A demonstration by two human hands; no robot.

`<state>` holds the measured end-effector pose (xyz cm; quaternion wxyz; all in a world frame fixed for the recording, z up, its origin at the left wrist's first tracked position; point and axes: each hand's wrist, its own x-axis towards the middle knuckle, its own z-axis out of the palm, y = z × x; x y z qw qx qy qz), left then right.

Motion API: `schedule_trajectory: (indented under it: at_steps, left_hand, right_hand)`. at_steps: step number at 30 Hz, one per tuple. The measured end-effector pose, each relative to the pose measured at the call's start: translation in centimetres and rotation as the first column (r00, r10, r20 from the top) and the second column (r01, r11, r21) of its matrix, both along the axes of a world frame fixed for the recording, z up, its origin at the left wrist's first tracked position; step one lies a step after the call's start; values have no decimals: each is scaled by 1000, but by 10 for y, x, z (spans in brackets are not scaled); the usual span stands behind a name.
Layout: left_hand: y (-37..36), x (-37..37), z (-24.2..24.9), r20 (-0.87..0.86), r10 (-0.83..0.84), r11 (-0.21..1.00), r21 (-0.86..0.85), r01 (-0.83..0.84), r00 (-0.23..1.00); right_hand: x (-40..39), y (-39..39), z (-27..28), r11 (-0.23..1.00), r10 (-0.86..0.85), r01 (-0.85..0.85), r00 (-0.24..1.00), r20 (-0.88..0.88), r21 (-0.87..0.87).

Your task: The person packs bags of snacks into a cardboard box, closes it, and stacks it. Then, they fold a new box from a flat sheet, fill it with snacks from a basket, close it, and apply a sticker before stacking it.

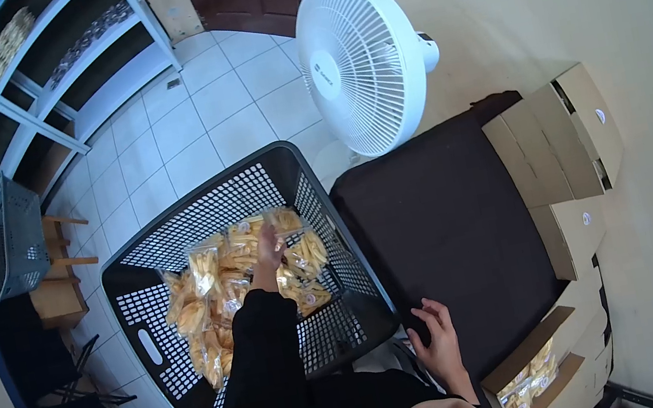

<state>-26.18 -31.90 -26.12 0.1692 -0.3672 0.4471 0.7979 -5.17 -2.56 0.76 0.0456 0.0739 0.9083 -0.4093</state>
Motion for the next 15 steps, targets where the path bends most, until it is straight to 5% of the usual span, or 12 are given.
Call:
schedule_trajectory:
  at_steps: [5,9,12,15]
  left_hand:
    - [-2,26,23,-201,-3,992,-121,-22,980]
    - [8,73,131,-350,55,992,-84,-90,935]
    - [21,112,204,-460,-26,999,18,39,888]
    - [52,141,262,-610,-26,947,239,214,792]
  right_hand:
    - [-3,12,4,998,-11,17,995,-95,62]
    - [1,16,2,1000,-24,24,989,-144,-2]
    - [6,17,8,999,-33,30,979,-201,-18]
    - [22,27,13,993,-20,70,896,-443,98]
